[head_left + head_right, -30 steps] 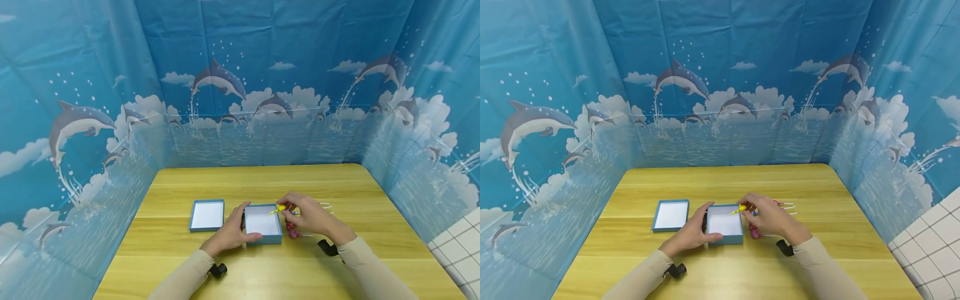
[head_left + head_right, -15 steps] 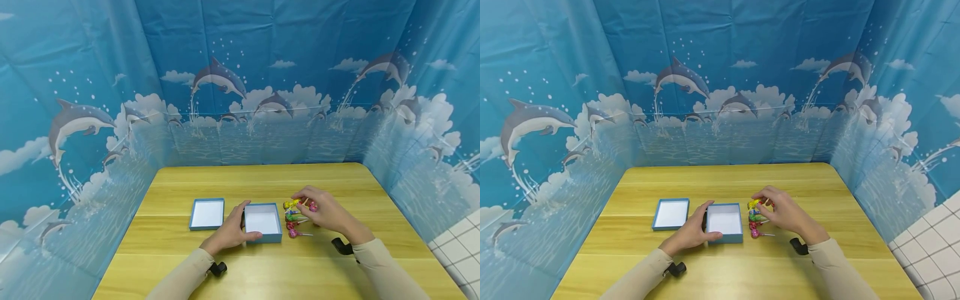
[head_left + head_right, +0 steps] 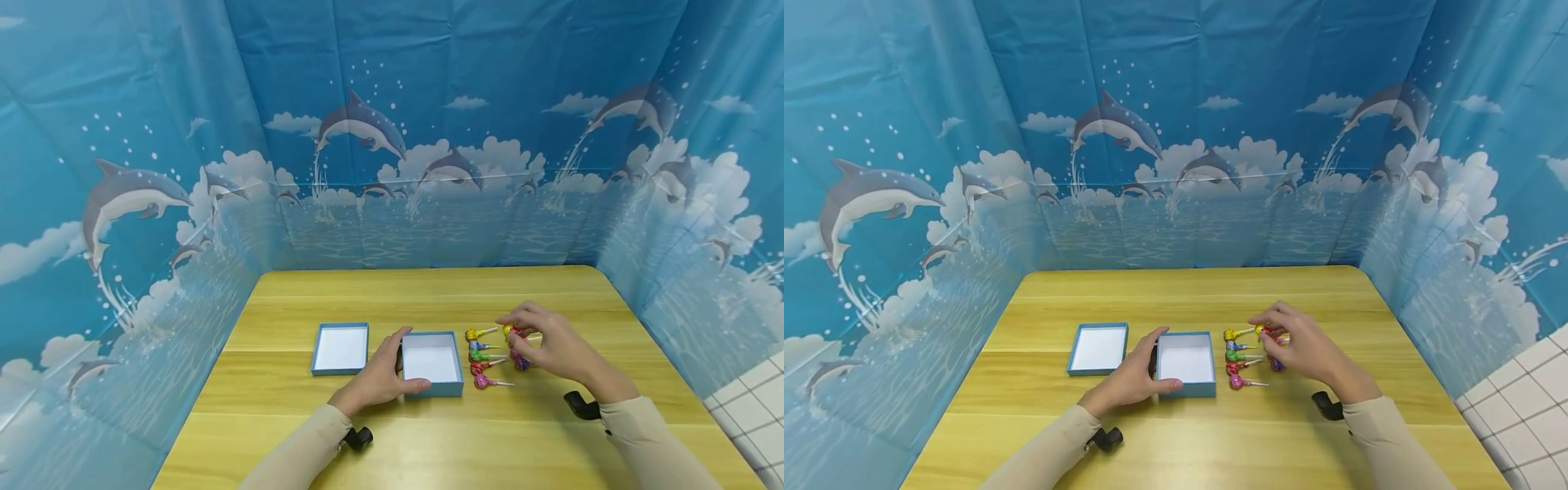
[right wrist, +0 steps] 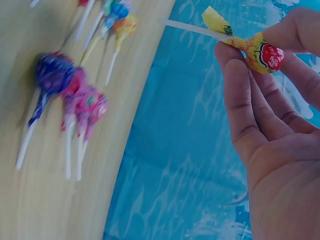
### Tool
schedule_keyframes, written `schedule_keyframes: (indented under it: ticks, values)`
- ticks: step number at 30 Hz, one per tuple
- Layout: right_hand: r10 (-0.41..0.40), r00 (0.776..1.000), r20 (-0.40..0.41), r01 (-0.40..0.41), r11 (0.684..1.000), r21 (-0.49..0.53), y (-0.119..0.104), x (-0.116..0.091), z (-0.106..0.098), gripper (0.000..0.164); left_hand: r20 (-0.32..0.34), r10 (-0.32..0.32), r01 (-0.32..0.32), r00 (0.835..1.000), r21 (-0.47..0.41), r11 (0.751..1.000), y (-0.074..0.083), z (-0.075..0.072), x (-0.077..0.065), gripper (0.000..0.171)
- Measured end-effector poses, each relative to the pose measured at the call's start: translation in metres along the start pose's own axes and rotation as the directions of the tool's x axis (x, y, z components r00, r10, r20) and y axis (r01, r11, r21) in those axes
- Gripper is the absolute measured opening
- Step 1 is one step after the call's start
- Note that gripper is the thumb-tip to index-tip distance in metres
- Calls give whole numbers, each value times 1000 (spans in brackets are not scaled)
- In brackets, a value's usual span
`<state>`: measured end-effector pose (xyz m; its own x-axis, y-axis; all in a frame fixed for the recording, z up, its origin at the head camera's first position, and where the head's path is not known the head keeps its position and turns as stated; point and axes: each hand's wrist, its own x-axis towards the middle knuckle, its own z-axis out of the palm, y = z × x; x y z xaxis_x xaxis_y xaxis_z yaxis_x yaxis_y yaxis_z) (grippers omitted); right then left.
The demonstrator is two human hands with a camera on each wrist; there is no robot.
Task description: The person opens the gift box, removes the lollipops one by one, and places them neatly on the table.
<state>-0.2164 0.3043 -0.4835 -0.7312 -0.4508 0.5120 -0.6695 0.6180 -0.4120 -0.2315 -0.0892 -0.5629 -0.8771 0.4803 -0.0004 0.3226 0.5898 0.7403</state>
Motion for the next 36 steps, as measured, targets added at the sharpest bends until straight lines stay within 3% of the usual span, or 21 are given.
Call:
schedule_keyframes:
  ticks: [13, 25, 36]
  values:
    - [53, 997, 54, -50, 997, -55, 20, -22, -13, 35, -1, -2, 2, 1000, -8, 1000, 3, -2, -1, 122]
    - [-35, 997, 69, 39, 997, -60, 35, -37, -9, 42, 3, 1, -1, 1000, -5, 1000, 2, -1, -1, 123]
    - [-31, 990, 141, 37, 999, -39, 43, -47, -1, 39, 5, -4, 4, 1000, -17, 1000, 2, -2, 0, 122]
